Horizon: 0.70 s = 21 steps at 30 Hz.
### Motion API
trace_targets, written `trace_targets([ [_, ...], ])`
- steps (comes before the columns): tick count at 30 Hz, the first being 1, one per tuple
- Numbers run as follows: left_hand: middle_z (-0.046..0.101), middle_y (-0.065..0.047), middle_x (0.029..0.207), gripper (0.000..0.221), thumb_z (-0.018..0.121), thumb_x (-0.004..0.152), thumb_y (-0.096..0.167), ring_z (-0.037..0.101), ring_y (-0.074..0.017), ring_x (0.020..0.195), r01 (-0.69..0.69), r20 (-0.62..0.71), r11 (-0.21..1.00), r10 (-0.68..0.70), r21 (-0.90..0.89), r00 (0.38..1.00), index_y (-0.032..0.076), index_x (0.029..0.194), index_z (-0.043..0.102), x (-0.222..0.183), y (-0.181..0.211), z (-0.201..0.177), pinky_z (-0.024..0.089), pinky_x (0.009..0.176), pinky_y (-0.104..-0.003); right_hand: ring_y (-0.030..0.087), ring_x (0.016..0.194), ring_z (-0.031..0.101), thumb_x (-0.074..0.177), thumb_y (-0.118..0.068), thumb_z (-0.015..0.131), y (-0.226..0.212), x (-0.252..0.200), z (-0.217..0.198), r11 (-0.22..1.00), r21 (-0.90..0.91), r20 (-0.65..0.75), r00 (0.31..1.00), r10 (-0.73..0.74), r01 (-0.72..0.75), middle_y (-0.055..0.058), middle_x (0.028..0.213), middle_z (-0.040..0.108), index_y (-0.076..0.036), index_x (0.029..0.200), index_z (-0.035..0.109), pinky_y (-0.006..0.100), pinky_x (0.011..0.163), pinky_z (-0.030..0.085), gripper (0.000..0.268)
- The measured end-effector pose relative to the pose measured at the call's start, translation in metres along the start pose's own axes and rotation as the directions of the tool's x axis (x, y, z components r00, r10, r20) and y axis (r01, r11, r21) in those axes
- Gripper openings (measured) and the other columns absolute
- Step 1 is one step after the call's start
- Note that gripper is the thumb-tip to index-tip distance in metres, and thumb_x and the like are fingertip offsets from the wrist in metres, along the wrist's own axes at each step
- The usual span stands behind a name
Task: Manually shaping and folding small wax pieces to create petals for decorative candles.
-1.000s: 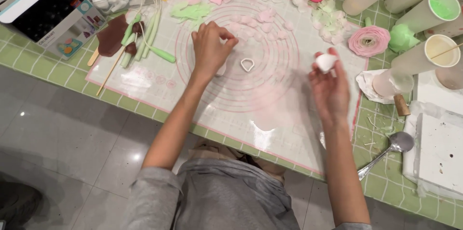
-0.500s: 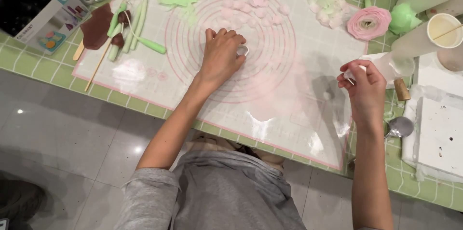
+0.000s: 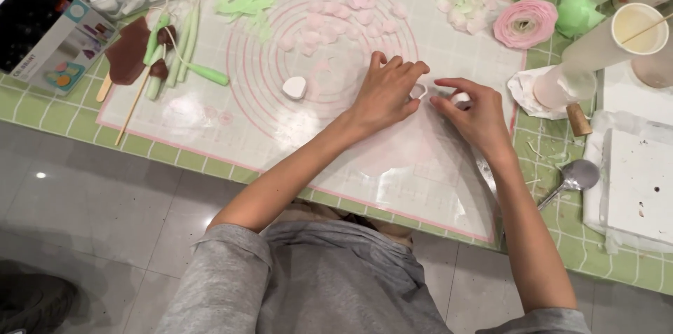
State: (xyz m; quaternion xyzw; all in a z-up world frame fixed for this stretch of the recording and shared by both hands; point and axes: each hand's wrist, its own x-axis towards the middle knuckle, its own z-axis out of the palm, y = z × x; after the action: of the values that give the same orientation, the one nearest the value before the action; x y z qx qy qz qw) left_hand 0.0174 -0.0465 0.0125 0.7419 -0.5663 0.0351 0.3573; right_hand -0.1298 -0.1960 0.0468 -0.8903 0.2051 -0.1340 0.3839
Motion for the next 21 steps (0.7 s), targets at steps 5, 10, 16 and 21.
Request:
trace_targets([
  [5, 0.07, -0.004, 0.093, 0.043, 0.079, 0.079, 0.016, 0.06, -0.0228, 0.098, 0.001, 0.003, 1.0, -0.001, 0.002, 1.0, 0.008, 0.117, 0.062, 0.0, -0.003, 0.004, 0.033, 0.095, -0.047, 0.009, 0.067, 0.065, 0.09, -0.021, 0.081, -0.004, 0.007, 0.003, 1.0, 0.002, 0.058, 0.998, 0.012, -0.013, 0.005, 0.082, 0.075, -0.011, 0.122, 0.077, 0.027, 0.062, 0.053, 0.034],
  [10, 0.069, -0.005, 0.096, 0.032, 0.082, 0.075, 0.015, 0.058, -0.0233, 0.099, -0.05, -0.06, 0.999, 0.05, 0.006, 0.997, 0.006, 0.104, 0.071, 0.001, -0.007, 0.012, 0.034, 0.092, -0.045, 0.007, 0.067, 0.066, 0.088, -0.02, 0.082, -0.005, 0.009, 0.003, 1.0, -0.002, 0.072, 0.997, 0.024, -0.024, 0.007, 0.082, 0.076, -0.011, 0.119, 0.078, 0.027, 0.061, 0.052, 0.032],
  [16, 0.066, -0.01, 0.089, 0.019, 0.086, 0.067, 0.015, 0.056, -0.0268, 0.1, 0.003, -0.019, 0.998, -0.002, 0.055, 1.0, 0.005, 0.078, 0.075, 0.018, -0.006, 0.013, 0.035, 0.086, -0.044, 0.006, 0.068, 0.067, 0.088, -0.015, 0.081, 0.002, 0.02, 0.003, 0.998, 0.007, 0.082, 0.995, -0.056, 0.055, 0.008, 0.086, 0.079, -0.006, 0.111, 0.079, 0.026, 0.063, 0.053, 0.025],
  [21, 0.067, -0.013, 0.076, 0.028, 0.089, 0.063, 0.02, 0.06, -0.03, 0.091, 0.009, 0.092, 0.995, -0.018, 0.095, 0.996, 0.002, 0.066, 0.068, 0.039, -0.01, 0.026, 0.037, 0.084, -0.046, 0.008, 0.066, 0.068, 0.082, -0.013, 0.085, -0.001, 0.037, -0.001, 0.992, -0.093, 0.175, 0.98, 0.098, -0.083, 0.011, 0.081, 0.078, -0.003, 0.102, 0.08, 0.029, 0.065, 0.056, 0.022],
])
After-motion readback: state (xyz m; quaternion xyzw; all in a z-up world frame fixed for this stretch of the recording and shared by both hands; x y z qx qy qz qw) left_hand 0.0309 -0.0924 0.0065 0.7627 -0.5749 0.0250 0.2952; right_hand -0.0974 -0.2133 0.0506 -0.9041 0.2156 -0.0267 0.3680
